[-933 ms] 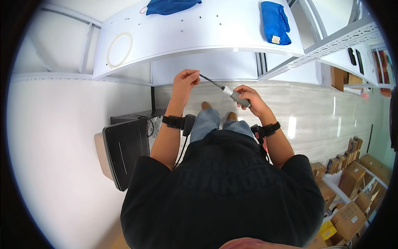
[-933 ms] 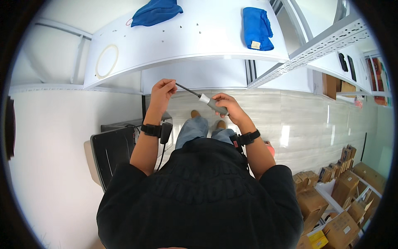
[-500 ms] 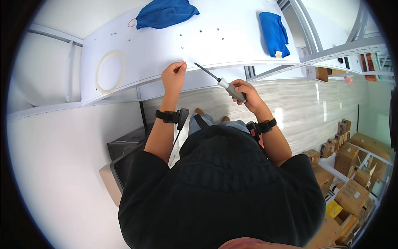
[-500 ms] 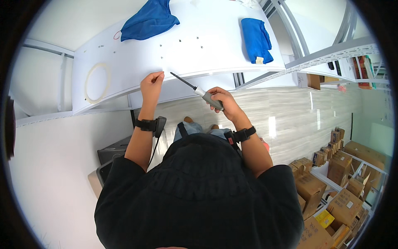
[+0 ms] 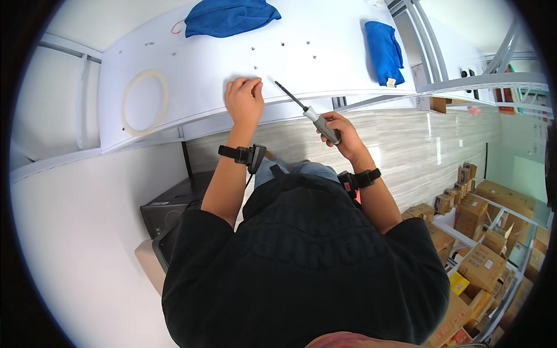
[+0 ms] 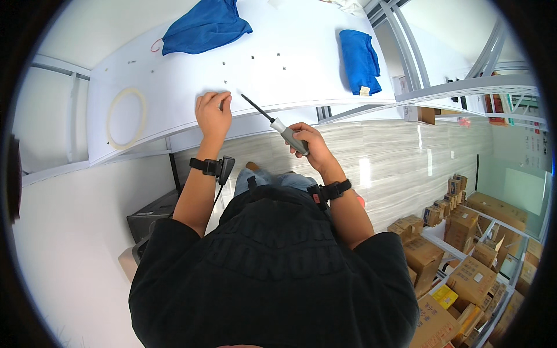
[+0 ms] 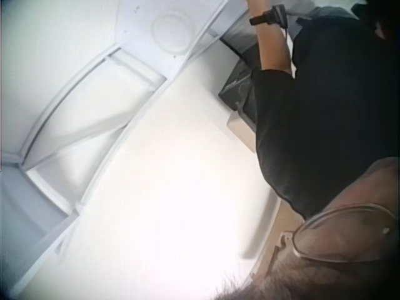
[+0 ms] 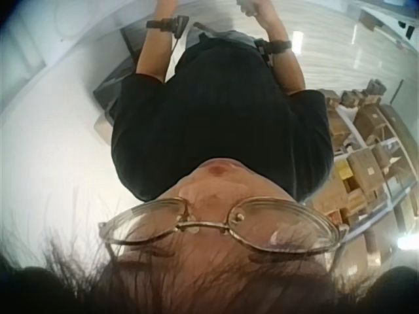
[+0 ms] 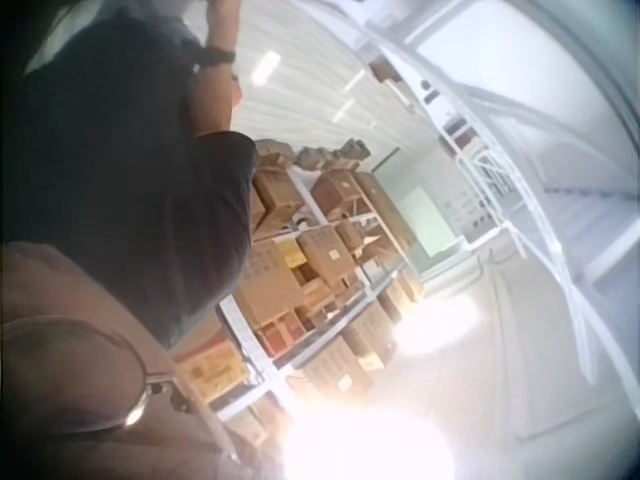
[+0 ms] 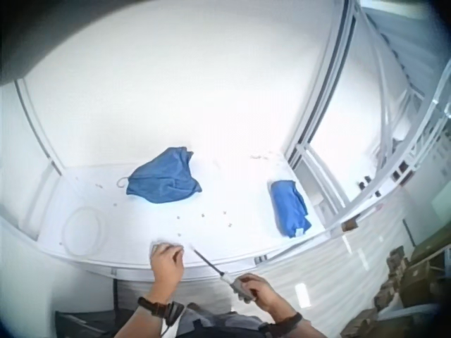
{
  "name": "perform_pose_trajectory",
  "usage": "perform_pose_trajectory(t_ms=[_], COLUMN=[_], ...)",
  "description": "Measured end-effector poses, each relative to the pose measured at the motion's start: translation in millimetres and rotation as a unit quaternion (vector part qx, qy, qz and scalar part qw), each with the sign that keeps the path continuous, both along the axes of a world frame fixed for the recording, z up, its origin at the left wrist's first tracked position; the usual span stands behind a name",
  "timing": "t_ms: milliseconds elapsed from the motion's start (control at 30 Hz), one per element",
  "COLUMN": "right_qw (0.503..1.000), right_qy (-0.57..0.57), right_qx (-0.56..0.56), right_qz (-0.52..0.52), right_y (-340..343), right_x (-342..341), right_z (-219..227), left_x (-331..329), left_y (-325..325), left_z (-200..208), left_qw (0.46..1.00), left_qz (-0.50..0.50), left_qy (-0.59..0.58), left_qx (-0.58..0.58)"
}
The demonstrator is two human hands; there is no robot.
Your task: The person wipes the interior of a metal cabinet with a blue cloth, then uses a screwdriver to fasten screws into the back panel of a black electronic device mounted on a shelf.
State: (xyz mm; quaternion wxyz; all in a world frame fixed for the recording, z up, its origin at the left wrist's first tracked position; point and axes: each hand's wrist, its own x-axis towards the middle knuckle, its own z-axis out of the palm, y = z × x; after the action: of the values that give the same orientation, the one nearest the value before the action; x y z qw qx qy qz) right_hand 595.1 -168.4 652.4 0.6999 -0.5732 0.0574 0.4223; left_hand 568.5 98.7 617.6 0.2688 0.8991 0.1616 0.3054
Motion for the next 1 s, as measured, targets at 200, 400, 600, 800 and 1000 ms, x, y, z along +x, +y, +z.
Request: perform_pose_trajectory(t_ms=[200, 400, 600, 800, 1000], right_qw=[1.0, 0.995, 0.96, 0.896, 0.86], right_qy=[0.004, 0.031, 0.069, 0.107, 0.151], right_qx=[-0.003, 0.016, 0.022, -0.002, -0.002], right_qz=[0.015, 0.097, 0.269, 0.43, 0.488], right_y=[-8, -7, 18, 45, 35], right_x=[2, 15, 12, -54, -133], right_z=[1, -4, -62, -154, -234], left_x=[1, -19, -111, -212, -291], left_y=[-3, -5, -58, -115, -130], left_z=[-4, 3, -29, -123, -196], left_qw=[1.0, 0.996, 0.917, 0.679, 0.645], left_qz=[-0.004, 0.032, 0.222, 0.347, 0.394], left_qy=[-0.026, -0.053, -0.102, -0.201, -0.213], left_qx=[0.003, -0.064, -0.317, -0.615, -0.619])
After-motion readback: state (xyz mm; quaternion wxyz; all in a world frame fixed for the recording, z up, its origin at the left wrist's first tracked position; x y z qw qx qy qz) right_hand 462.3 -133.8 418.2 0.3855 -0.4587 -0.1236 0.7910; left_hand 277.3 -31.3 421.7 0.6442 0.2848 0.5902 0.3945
